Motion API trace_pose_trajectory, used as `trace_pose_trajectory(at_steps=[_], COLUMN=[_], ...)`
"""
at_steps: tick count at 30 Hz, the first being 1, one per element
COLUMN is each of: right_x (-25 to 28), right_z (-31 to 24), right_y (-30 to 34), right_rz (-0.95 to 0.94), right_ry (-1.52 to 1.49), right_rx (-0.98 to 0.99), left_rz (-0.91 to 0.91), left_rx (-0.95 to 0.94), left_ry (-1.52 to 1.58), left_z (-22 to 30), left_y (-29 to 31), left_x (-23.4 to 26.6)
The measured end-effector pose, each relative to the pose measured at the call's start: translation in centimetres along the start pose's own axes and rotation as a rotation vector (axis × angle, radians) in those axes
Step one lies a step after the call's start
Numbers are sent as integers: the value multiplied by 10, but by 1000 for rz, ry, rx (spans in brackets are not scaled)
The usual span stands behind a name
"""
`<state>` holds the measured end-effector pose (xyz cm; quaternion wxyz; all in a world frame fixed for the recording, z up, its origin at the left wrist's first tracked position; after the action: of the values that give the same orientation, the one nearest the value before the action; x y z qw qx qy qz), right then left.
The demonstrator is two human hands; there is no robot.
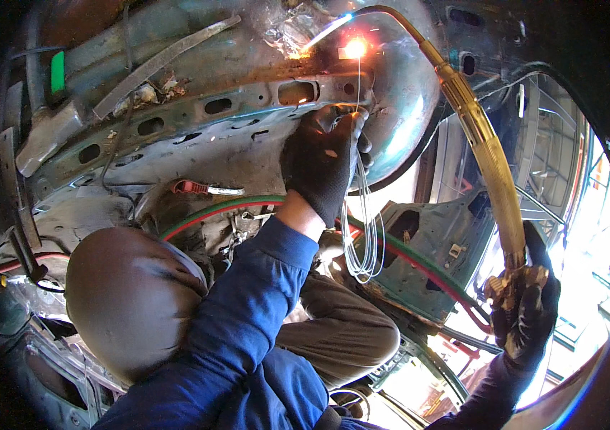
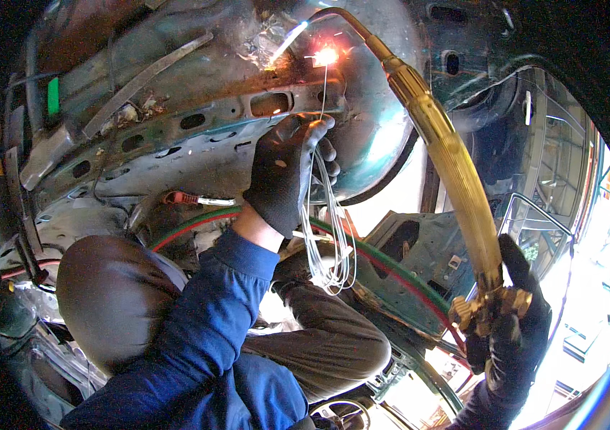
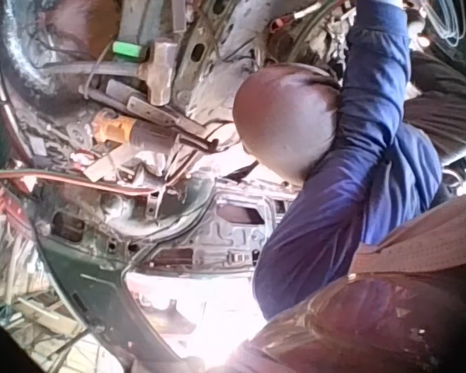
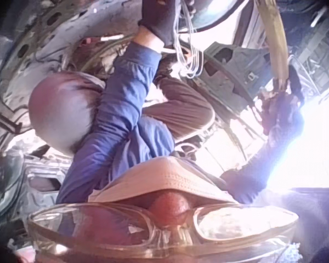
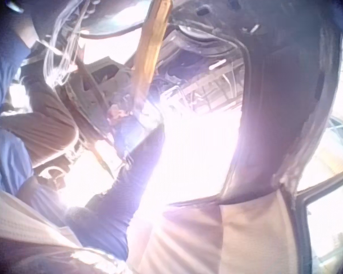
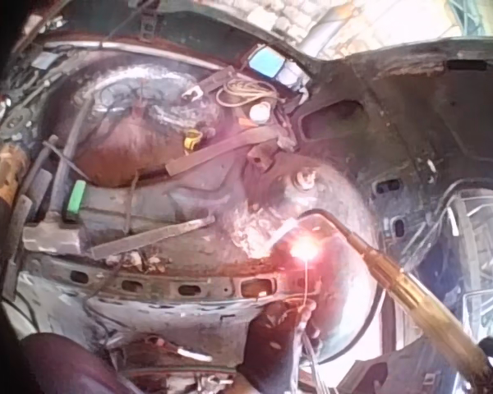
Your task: The person welds the undercarriage of a car using a welding torch and filler wire. They repeatedly heat and fuse metal sections, occasionally adjusting their position and the torch angle to reach different spots.
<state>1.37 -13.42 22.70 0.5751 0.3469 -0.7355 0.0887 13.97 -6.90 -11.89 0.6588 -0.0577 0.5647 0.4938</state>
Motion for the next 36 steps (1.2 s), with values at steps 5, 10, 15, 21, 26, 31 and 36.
trace_pose_trajectory(at_steps=[5,10,15,21,26,31,36], right_x=[7,-17,-25,-32,-40,-63,-65], right_z=[75,98,108,142,168,189,184], right_y=[57,112,157,189,201,200,204], right_rz=[122,125,296,359,248,125,125], right_ry=[-115,-191,386,266,-6,-419,-595], right_rx=[96,207,541,512,319,252,215], left_rz=[-96,-86,-199,-864,-1037,-1077,-1105], left_rx=[-133,-254,-533,-411,-476,-471,-579], left_ry=[55,-23,-468,-749,-831,-836,-903], left_z=[29,72,108,42,12,-9,-17], left_y=[18,59,139,273,329,338,353], left_x=[-15,-19,-69,-119,-122,-107,-102])
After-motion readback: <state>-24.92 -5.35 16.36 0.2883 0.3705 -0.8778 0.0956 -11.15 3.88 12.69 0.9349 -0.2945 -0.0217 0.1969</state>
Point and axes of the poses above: each hand's wrist, its own y-axis away from the middle knuckle, its own x-axis out of the back of the hand, z = x × y, the point moved 7 cm from there along -y, towards the middle knuckle, and after that the axes turned 11 degrees about y, right-handed, at the moved point
